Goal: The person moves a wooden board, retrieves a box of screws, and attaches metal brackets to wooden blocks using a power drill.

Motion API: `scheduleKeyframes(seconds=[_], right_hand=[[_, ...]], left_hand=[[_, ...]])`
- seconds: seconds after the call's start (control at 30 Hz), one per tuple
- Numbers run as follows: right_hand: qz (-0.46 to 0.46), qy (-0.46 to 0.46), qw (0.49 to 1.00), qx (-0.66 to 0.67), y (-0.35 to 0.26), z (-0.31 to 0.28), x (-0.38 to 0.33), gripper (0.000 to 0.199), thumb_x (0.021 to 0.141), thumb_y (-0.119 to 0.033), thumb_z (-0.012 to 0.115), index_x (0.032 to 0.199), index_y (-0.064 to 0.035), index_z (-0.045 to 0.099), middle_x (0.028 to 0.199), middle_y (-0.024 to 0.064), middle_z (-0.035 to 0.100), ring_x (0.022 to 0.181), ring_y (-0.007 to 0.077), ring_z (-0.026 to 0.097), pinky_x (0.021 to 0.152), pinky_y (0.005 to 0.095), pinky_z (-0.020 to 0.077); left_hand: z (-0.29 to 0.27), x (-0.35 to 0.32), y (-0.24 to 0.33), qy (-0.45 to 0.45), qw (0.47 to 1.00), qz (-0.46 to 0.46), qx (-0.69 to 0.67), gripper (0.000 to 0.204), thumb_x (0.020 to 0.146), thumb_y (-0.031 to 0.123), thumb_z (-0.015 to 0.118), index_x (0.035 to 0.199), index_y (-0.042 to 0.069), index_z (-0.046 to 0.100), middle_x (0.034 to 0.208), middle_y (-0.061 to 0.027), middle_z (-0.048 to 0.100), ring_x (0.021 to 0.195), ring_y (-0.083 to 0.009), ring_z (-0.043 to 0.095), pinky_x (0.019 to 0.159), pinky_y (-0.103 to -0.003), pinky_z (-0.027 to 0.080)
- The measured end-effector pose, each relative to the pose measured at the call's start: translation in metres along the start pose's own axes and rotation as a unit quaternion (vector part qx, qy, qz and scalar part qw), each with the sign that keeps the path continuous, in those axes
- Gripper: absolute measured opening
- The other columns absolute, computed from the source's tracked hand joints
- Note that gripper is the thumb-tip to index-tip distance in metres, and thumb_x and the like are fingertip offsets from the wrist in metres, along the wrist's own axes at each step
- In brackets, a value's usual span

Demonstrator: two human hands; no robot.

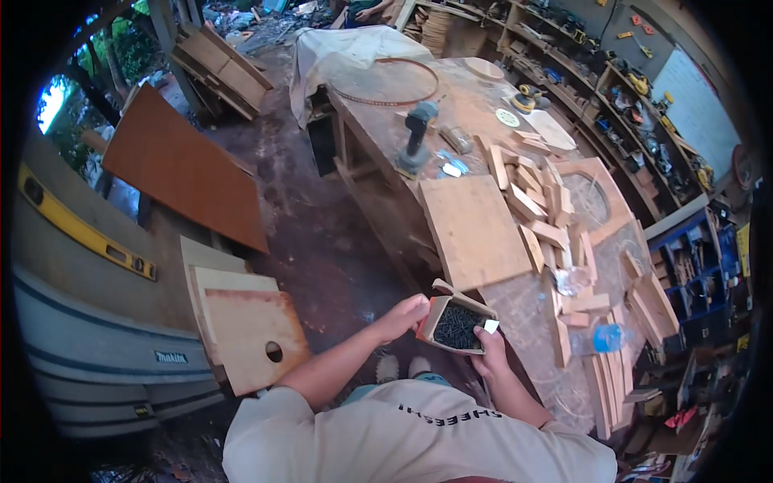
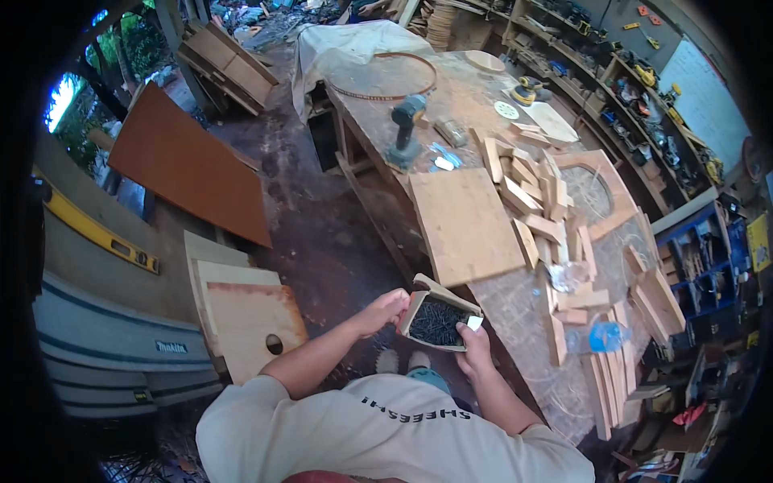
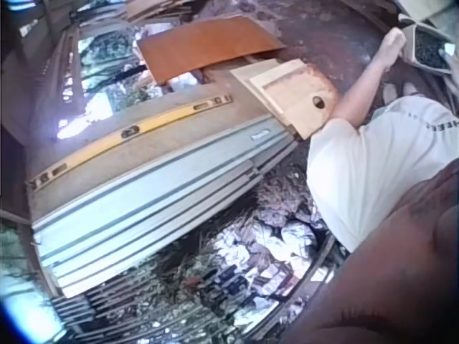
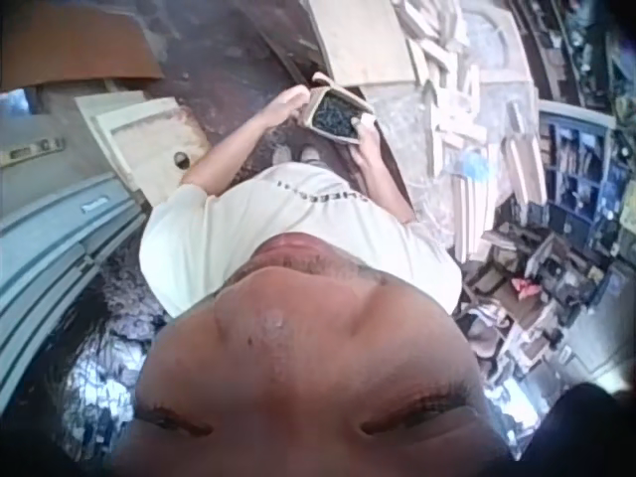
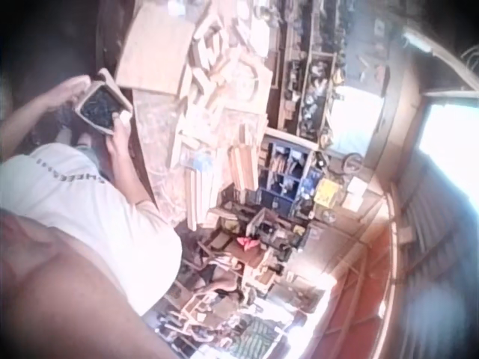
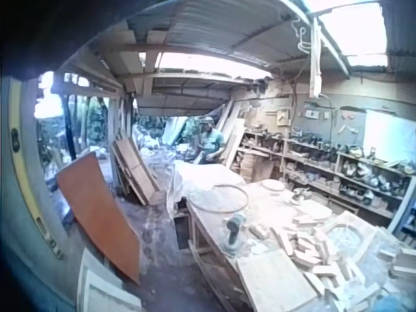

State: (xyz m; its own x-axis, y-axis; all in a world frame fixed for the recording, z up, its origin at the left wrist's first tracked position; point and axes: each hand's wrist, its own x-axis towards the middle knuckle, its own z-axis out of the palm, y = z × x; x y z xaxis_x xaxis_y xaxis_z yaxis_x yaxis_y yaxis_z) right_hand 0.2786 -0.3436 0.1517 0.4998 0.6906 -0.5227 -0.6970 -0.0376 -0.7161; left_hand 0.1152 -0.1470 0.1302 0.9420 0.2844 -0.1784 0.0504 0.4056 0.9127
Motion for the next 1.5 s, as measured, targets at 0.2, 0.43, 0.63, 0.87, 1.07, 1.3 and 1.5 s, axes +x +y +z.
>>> scheduleKeyframes(seconds=[0.2,0.43,0.63,0.87,1.07,1.3,1.5], right_hand=[[0.014,-0.084,0.992,0.094,-0.007,0.091,0.108,0.034,0.088,-0.005,0.057,0.121,0.0003,0.050,0.108,0.0132,0.061,0.102,0.0259,0.062,0.094,0.0431,0.0502],[0.054,-0.215,0.972,0.081,0.005,0.269,0.261,0.029,0.087,-0.003,0.061,0.116,-0.0049,0.056,0.102,0.0051,0.063,0.097,0.0171,0.061,0.084,0.0366,0.0510],[0.025,-0.127,0.991,-0.023,-0.031,0.367,0.358,0.030,0.085,-0.002,0.063,0.114,-0.0056,0.056,0.098,0.0026,0.062,0.087,0.0146,0.060,0.078,0.0317,0.0508],[-0.095,0.047,0.994,0.025,-0.077,0.463,0.467,0.024,0.087,-0.006,0.060,0.110,-0.0037,0.055,0.103,0.0085,0.062,0.100,0.0208,0.060,0.092,0.0382,0.0488],[-0.274,0.165,0.944,0.083,-0.146,0.473,0.583,0.028,0.086,-0.006,0.061,0.112,-0.0014,0.053,0.108,0.0111,0.062,0.102,0.0242,0.060,0.095,0.0401,0.0473],[-0.362,0.389,0.841,0.103,-0.230,0.429,0.673,0.025,0.084,-0.008,0.063,0.106,-0.0038,0.053,0.094,0.0083,0.062,0.083,0.0190,0.060,0.073,0.0362,0.0503],[-0.355,0.568,0.736,0.099,-0.249,0.368,0.716,0.036,0.085,-0.014,0.064,0.114,0.0003,0.050,0.099,0.0120,0.062,0.087,0.0214,0.059,0.075,0.0377,0.0494]], left_hand=[[-0.153,0.043,0.000,0.127,0.990,-0.034,-0.042,0.028,0.101,0.030,0.045,0.110,0.006,0.058,0.103,-0.0069,0.063,0.099,-0.0155,0.060,0.087,-0.032,0.048],[-0.443,-0.047,-0.123,-0.020,0.748,-0.423,0.511,0.053,0.088,0.046,0.061,0.121,0.005,0.061,0.120,-0.0191,0.062,0.111,-0.0272,0.058,0.099,-0.042,0.043],[-0.561,-0.026,-0.202,0.082,0.798,-0.451,0.391,0.057,0.100,0.048,0.038,0.104,0.000,0.067,0.092,-0.0159,0.069,0.076,-0.0219,0.067,0.066,-0.041,0.053],[-0.700,0.035,-0.218,0.242,0.792,-0.429,0.361,0.035,0.094,0.032,0.048,0.097,0.003,0.067,0.091,-0.0134,0.067,0.073,-0.0243,0.061,0.066,-0.038,0.048],[-0.764,0.096,-0.085,0.004,0.856,-0.509,0.089,0.024,0.091,0.026,0.053,0.099,0.007,0.065,0.088,-0.0065,0.068,0.071,-0.0164,0.060,0.064,-0.033,0.049],[-0.726,0.291,0.143,0.076,0.965,0.101,0.228,0.011,0.091,0.013,0.061,0.096,0.002,0.060,0.082,-0.0038,0.060,0.075,-0.0133,0.058,0.068,-0.030,0.050],[-0.609,0.459,0.326,-0.019,0.730,0.280,0.623,0.048,0.078,0.030,0.074,0.117,0.006,0.058,0.111,-0.0191,0.060,0.108,-0.0382,0.053,0.094,-0.048,0.042]])
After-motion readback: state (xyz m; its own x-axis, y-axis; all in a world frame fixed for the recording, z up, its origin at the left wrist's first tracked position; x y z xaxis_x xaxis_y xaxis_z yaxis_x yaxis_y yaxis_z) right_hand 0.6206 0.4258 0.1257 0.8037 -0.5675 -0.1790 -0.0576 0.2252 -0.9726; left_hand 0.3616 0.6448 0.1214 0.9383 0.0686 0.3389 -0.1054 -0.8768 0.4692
